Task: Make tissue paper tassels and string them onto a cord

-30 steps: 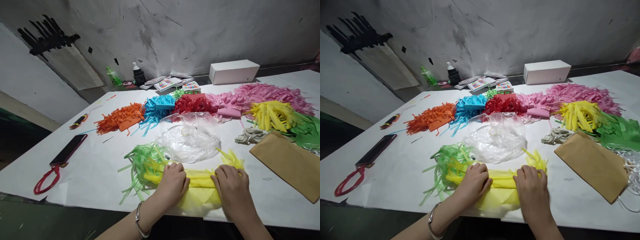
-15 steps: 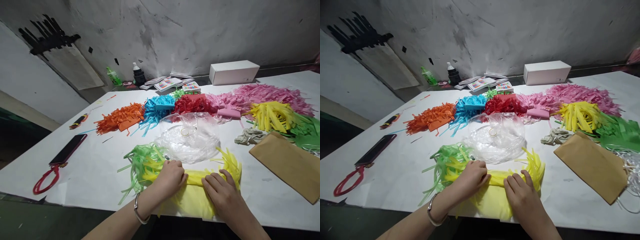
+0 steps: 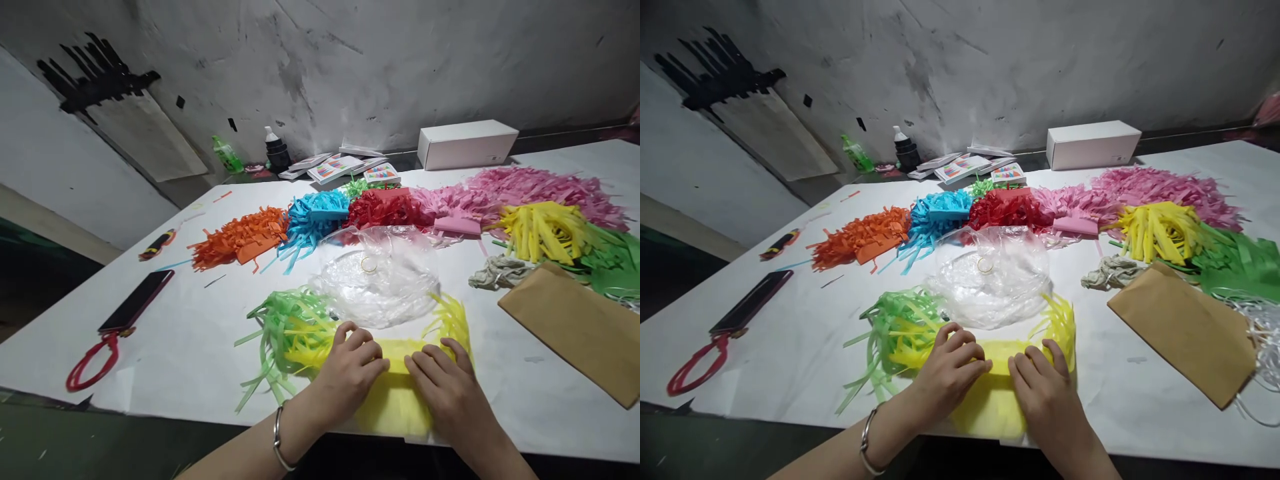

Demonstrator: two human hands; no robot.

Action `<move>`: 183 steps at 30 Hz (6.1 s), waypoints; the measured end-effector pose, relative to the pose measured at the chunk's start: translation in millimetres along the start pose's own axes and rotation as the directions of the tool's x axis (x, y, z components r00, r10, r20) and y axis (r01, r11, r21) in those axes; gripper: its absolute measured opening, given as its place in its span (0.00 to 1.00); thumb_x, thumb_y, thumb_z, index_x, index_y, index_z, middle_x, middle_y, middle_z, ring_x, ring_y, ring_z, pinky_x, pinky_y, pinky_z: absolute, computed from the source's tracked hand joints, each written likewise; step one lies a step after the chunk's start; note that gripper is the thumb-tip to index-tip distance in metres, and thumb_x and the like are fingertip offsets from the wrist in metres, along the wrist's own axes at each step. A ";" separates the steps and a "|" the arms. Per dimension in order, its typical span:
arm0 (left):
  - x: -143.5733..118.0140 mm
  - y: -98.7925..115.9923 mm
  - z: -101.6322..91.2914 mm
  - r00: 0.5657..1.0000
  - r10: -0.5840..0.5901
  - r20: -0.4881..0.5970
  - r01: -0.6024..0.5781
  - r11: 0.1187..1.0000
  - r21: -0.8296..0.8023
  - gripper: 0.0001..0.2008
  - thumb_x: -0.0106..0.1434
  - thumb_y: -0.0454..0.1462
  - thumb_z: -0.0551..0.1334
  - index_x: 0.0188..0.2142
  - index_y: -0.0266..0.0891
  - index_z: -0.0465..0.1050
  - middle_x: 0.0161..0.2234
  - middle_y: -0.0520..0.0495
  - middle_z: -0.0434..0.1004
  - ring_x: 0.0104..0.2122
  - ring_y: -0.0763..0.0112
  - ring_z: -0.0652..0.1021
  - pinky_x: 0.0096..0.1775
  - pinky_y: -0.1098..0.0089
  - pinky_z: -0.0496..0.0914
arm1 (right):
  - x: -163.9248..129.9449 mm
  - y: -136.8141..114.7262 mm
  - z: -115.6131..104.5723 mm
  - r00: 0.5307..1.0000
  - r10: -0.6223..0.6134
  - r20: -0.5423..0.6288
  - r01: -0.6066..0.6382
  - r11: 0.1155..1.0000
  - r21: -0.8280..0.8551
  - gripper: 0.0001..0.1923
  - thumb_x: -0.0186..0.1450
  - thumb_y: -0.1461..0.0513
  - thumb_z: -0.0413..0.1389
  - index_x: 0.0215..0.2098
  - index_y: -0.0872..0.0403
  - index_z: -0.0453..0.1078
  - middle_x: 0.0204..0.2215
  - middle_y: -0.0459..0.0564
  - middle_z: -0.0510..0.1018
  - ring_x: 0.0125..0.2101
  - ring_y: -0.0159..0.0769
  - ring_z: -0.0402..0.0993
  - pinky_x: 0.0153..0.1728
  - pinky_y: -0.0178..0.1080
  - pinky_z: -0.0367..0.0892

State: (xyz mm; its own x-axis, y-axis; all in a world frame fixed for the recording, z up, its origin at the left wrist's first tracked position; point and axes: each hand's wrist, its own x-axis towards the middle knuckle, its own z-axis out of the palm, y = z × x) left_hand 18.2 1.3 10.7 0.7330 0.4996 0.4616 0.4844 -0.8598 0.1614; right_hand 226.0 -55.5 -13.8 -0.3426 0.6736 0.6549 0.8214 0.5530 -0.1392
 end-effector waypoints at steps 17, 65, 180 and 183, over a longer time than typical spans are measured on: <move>-11.5 2.1 -7.8 0.926 -0.302 0.226 0.334 0.934 -0.122 0.08 0.70 0.33 0.58 0.33 0.40 0.72 0.36 0.48 0.77 0.38 0.63 0.72 0.45 0.59 0.61 | -18.8 10.6 -13.2 0.979 0.186 0.080 -0.194 0.975 0.111 0.11 0.73 0.65 0.49 0.36 0.50 0.72 0.34 0.45 0.77 0.40 0.34 0.73 0.59 0.47 0.52; -4.4 -1.0 -6.7 0.991 0.006 0.133 -0.008 1.000 0.009 0.11 0.67 0.26 0.52 0.34 0.39 0.70 0.31 0.49 0.74 0.35 0.66 0.70 0.48 0.58 0.59 | -3.0 3.4 -10.2 0.998 -0.067 0.017 0.067 0.998 -0.006 0.14 0.71 0.72 0.46 0.39 0.58 0.73 0.24 0.45 0.70 0.32 0.34 0.68 0.55 0.48 0.60; 2.6 29.3 -16.2 0.969 -0.210 -0.129 0.122 0.865 -0.487 0.08 0.68 0.34 0.56 0.35 0.40 0.74 0.33 0.43 0.79 0.35 0.65 0.78 0.40 0.65 0.72 | -13.6 61.4 -94.8 0.957 -0.037 -0.289 -0.035 0.970 -0.239 0.11 0.72 0.58 0.50 0.44 0.50 0.75 0.36 0.51 0.81 0.38 0.42 0.77 0.46 0.47 0.65; 20.0 40.5 -55.5 0.885 -0.391 -0.252 0.126 0.722 -0.680 0.08 0.70 0.37 0.57 0.36 0.40 0.75 0.31 0.45 0.76 0.33 0.67 0.76 0.34 0.69 0.71 | 5.9 32.6 -91.1 0.953 -0.289 -0.089 0.271 0.947 -0.172 0.18 0.75 0.64 0.44 0.48 0.51 0.76 0.38 0.49 0.84 0.40 0.38 0.79 0.56 0.47 0.58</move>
State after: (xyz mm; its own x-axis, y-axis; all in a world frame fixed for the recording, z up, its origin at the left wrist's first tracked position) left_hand 26.0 -29.3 74.9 0.3395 0.7519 0.5652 0.1173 -0.6300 0.7677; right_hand 292.3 -78.2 53.2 -0.5233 0.4389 0.7304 0.7637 0.6218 0.1736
